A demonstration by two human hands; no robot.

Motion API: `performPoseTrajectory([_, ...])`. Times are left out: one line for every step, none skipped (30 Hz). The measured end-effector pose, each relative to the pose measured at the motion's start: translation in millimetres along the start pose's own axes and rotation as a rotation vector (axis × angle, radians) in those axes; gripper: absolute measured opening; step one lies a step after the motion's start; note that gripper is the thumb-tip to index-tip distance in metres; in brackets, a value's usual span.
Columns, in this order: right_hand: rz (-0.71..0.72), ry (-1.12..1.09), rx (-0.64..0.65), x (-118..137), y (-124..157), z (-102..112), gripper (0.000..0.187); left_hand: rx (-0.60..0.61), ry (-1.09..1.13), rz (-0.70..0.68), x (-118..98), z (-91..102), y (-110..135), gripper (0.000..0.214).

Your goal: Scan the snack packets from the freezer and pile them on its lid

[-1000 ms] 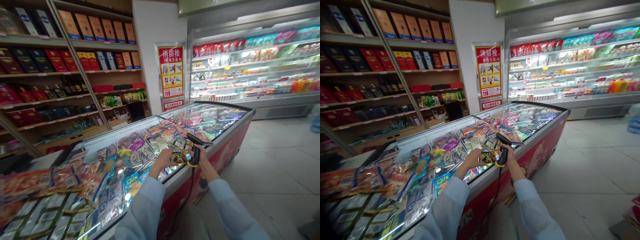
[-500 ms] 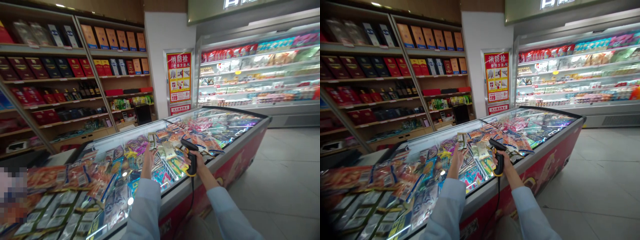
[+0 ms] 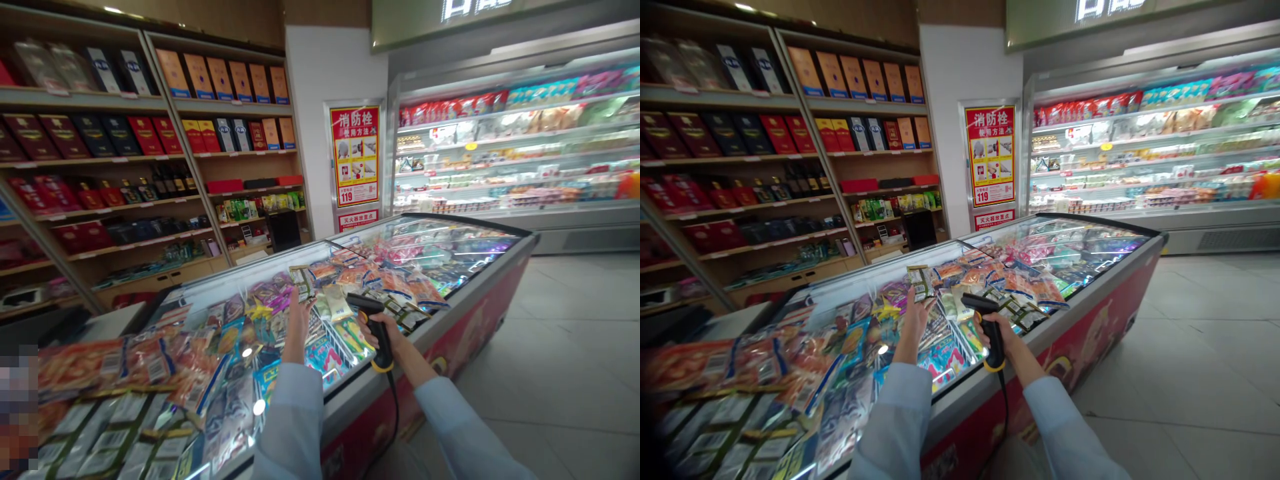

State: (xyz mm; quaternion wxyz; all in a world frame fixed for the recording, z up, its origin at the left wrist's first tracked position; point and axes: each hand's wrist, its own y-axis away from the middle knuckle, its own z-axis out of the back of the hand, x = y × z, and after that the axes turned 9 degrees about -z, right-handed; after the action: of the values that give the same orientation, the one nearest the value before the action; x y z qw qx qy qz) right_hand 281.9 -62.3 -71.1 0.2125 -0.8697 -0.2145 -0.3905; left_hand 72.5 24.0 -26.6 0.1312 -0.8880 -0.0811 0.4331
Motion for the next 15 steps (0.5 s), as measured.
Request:
performPoseTrajectory([-0.005,-0.002,0.001,0.1,0.0,0.3,0.022,0.0,-0.014,0.003,0.2,-0.9,0.4,0.056])
performPoseTrajectory([-0.011,-0.004,-0.001,0.3,0.0,0.6,0.022,-0.001,-0.027,0.011,0.4,-1.6,0.7,0.056])
performPoseTrajectory([-0.018,-0.006,-0.006,0.5,0.1,0.6,0.023,-0.001,-0.039,0.021,0.5,-2.0,0.7,0.056])
performPoseTrajectory([-0.023,-0.008,-0.013,0.7,0.1,0.5,0.024,0.001,-0.049,0.029,0.6,-2.2,0.7,0.056])
performPoseTrajectory([-0.026,-0.01,-0.019,0.9,0.2,0.1,0.024,0.003,-0.057,0.033,0.8,-2.3,0.5,0.056])
performPoseTrajectory([-0.027,-0.012,-0.025,1.2,0.4,-0.5,0.025,0.003,-0.064,0.036,1.0,-2.2,0.3,0.056])
performPoseTrajectory([-0.028,-0.012,-0.029,1.4,0.5,-1.3,0.025,0.001,-0.069,0.037,1.2,-2.1,0.0,0.056])
performPoseTrajectory([-0.028,-0.012,-0.03,1.6,0.6,-2.1,0.025,-0.004,-0.071,0.037,1.4,-2.0,-0.2,0.056])
performPoseTrajectory([-0.027,-0.011,-0.031,1.9,0.6,-2.8,0.025,-0.009,-0.073,0.037,1.6,-1.8,-0.4,0.056])
performPoseTrajectory([-0.026,-0.009,-0.029,2.1,0.6,-3.3,0.025,-0.013,-0.074,0.037,1.8,-1.7,-0.5,0.056])
performPoseTrajectory([-0.026,-0.007,-0.026,2.3,0.5,-3.6,0.026,-0.015,-0.077,0.037,2.0,-1.5,-0.6,0.057])
performPoseTrajectory([-0.027,-0.005,-0.023,2.5,0.3,-3.5,0.026,-0.016,-0.08,0.038,2.1,-1.3,-0.7,0.057])
performPoseTrajectory([-0.026,-0.003,-0.018,2.6,0.2,-3.2,0.026,-0.013,-0.084,0.039,2.2,-1.2,-0.6,0.057])
performPoseTrajectory([-0.024,-0.002,-0.013,2.7,0.0,-2.7,0.026,-0.007,-0.09,0.041,2.3,-1.1,-0.5,0.058])
performPoseTrajectory([-0.022,-0.001,-0.009,2.7,0.0,-2.0,0.026,-0.002,-0.097,0.042,2.3,-1.0,-0.3,0.059])
